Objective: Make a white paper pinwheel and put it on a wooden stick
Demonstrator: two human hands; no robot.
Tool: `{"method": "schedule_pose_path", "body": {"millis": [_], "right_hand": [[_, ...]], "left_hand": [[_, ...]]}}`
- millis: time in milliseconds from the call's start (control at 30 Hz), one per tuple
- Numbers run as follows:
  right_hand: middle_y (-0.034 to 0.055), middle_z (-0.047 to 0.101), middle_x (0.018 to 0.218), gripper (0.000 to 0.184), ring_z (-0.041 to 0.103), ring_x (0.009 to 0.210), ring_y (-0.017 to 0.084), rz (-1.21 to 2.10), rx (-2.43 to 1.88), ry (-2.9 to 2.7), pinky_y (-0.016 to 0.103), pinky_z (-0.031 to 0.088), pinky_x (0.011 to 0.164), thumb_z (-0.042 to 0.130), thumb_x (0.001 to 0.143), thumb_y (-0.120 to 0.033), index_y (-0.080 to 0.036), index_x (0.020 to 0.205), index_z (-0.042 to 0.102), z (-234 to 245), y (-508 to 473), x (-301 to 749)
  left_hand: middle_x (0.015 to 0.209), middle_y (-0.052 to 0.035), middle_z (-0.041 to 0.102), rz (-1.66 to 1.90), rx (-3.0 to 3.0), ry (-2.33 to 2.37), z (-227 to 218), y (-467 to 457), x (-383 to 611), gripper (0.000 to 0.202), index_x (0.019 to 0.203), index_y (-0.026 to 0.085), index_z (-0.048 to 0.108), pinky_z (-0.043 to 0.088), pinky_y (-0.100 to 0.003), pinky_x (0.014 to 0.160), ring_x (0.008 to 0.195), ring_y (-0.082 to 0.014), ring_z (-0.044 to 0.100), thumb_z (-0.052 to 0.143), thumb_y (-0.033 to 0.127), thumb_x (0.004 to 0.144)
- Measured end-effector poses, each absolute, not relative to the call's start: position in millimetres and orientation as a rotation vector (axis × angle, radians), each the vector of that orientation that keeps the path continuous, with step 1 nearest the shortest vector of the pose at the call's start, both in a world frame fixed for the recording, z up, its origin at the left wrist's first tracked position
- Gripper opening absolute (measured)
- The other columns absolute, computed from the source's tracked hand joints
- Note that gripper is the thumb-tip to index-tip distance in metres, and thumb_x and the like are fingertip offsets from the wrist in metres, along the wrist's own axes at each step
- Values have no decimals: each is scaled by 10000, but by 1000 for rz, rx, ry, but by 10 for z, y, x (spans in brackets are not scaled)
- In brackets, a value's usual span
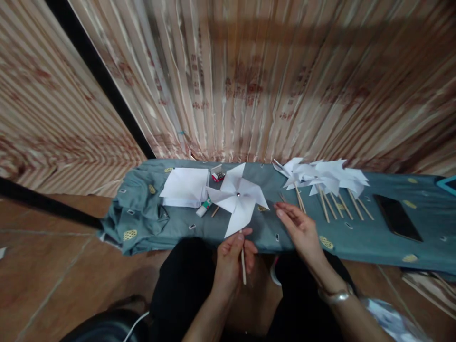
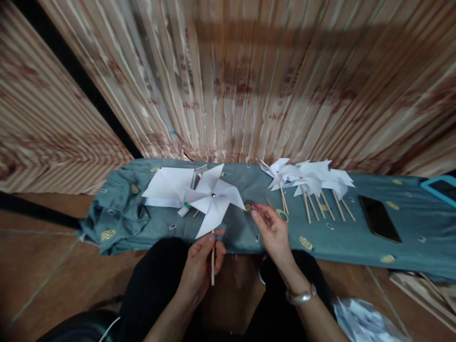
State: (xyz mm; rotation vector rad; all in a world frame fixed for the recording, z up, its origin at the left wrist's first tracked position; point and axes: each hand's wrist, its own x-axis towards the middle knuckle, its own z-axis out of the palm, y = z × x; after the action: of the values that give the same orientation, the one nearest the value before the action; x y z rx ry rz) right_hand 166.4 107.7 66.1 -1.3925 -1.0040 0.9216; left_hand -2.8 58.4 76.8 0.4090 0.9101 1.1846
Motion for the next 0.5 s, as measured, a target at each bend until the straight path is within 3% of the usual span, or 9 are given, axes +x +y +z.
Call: {"method": "schedule_pose_path", "body": {"millis": [133, 267, 500], "right_hand": [[75, 734, 864, 312, 663, 817, 224, 916, -1362, -1181, 360, 508, 777, 671, 744, -515, -217, 833, 691, 750, 941, 1484], [48, 696, 696, 330, 624, 675, 190, 992, -1278, -1273, 306, 485, 654, 645, 766, -524, -201, 711, 684, 808, 1030, 1366], [47, 693, 733, 356, 617, 715, 176, 1280, -1147, -1274, 292, 482, 694, 661, 740, -543, -188, 737, 693, 699, 1175, 1322]], "left_hand": [[612, -27, 664, 1254, 486, 906, 920, 813, -32, 442, 928, 101, 684, 337, -197, 399, 410, -73, 494, 743, 452, 666], [683, -53, 689, 1329, 552, 891, 977, 1085, 5, 408, 896, 106, 709, 432, -214, 529, 555, -106, 583, 758, 429, 652], [734, -62, 701, 1372, 656, 929, 835, 1348, 130, 376, 863, 131, 737, 435, -228, 575, 657, -141, 597, 740, 447, 658]]}}
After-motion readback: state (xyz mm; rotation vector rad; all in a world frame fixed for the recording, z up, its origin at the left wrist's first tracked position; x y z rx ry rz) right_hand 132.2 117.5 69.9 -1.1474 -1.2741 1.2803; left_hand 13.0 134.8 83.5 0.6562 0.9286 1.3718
